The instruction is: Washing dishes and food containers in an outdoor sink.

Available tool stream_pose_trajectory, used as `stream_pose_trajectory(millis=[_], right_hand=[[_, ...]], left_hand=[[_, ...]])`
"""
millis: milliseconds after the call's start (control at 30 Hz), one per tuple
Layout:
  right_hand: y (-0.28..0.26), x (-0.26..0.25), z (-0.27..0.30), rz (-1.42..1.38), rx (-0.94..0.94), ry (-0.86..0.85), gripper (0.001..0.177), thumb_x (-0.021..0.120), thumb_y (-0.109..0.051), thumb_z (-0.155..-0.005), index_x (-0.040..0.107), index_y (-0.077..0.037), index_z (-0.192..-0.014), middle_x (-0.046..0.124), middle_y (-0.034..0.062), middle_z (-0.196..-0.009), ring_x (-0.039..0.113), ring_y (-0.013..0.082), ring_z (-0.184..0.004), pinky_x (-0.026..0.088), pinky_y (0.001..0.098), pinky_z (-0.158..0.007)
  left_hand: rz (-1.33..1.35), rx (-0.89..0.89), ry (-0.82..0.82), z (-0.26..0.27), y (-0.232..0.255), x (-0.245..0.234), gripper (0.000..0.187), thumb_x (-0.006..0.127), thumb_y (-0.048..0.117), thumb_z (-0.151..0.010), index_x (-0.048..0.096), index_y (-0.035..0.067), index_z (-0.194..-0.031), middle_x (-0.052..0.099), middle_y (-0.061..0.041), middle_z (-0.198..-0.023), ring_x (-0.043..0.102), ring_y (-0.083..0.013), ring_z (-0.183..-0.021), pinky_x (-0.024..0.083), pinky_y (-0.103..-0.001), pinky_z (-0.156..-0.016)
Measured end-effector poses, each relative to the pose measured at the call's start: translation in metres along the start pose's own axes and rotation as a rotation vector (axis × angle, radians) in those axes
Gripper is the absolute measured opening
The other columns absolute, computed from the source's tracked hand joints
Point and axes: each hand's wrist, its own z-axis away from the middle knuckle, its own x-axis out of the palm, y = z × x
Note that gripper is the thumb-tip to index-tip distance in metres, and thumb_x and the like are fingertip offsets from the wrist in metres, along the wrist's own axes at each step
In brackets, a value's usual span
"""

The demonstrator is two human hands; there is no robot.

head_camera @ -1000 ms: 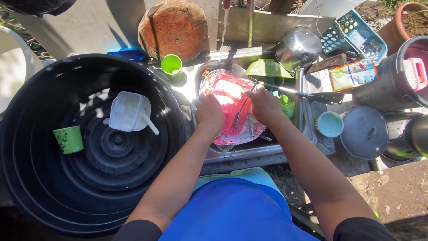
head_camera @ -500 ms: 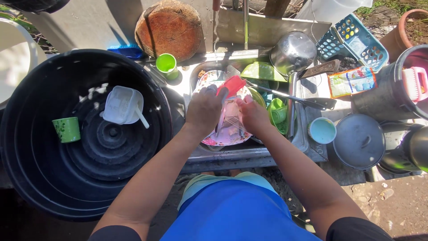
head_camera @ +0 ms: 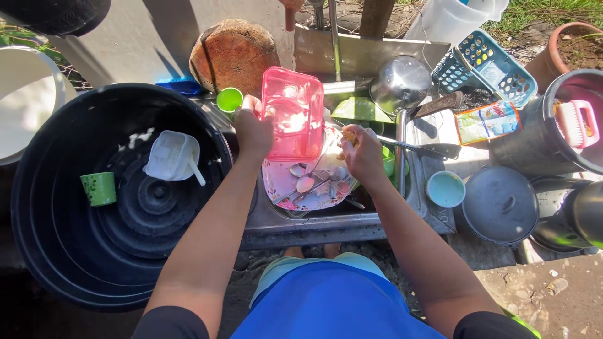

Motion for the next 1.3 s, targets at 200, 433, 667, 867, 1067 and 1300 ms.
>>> stream_pose_trajectory(millis=[200,433,667,867,1067,1300], right_hand=[[-0.003,-0.009,-0.008,-0.202,0.137,0.068,0.025,0.07,-0.018,-0.093,0.069,-0.006,-0.115,0.071,0.0163,-0.1,0.073,0.0282,-0.088,0.057,0.0396,-0.078],[-0.036,-0.04,-0.013,-0.294,0.223,0.06,0.031,0.072,-0.018,-0.094,0.068,-0.002,-0.12,0.071,0.013,-0.102,0.071,0.0203,-0.087,0.055,0.033,-0.078],[-0.013,-0.044,-0.011,-0.928,0.546,0.057,0.04,0.071,-0.014,-0.093,0.061,-0.003,-0.131,0.069,0.007,-0.11,0.067,0.0149,-0.092,0.053,0.0287,-0.074],[0.018,-0.081,0.014,-0.891,0.551,0.152,0.044,0.073,-0.01,-0.088,0.059,-0.005,-0.129,0.07,0.0101,-0.116,0.071,0.0156,-0.1,0.059,0.0281,-0.085],[0.093,-0.129,0.064,-0.191,0.564,0.183,0.044,0.075,-0.011,-0.089,0.063,-0.003,-0.13,0.072,0.0137,-0.113,0.071,0.0239,-0.101,0.056,0.0341,-0.086],[0.139,-0.131,0.109,0.301,0.587,0.43,0.052,0.082,-0.017,-0.089,0.058,0.0,-0.132,0.07,0.0248,-0.115,0.071,0.0397,-0.105,0.054,0.0456,-0.089]], left_hand=[[1.029,-0.757,-0.117,-0.03,-0.051,0.106,0.025,0.078,0.011,-0.088,0.056,0.005,-0.099,0.067,-0.009,-0.088,0.062,-0.0196,-0.074,0.053,-0.037,-0.065],[1.365,-0.803,-0.224,-0.055,-0.041,0.125,0.028,0.071,0.017,-0.098,0.06,0.003,-0.12,0.07,-0.014,-0.103,0.069,-0.0204,-0.085,0.06,-0.039,-0.073],[1.471,-0.615,-0.255,-0.078,-0.04,0.12,0.031,0.063,0.003,-0.095,0.06,0.001,-0.126,0.071,-0.013,-0.109,0.071,-0.0231,-0.09,0.061,-0.039,-0.073],[1.456,-0.578,-0.227,-0.09,-0.04,0.117,0.031,0.063,-0.001,-0.097,0.057,0.004,-0.127,0.07,-0.012,-0.112,0.071,-0.0191,-0.096,0.061,-0.035,-0.082],[1.066,-0.4,-0.087,-0.075,-0.04,0.124,0.029,0.059,-0.004,-0.098,0.049,0.006,-0.123,0.066,-0.013,-0.108,0.065,-0.0201,-0.093,0.053,-0.041,-0.075],[1.3,-0.605,0.014,-0.058,-0.004,0.096,0.025,0.055,-0.003,-0.098,0.048,0.007,-0.121,0.067,-0.012,-0.107,0.069,-0.0203,-0.092,0.059,-0.037,-0.08]])
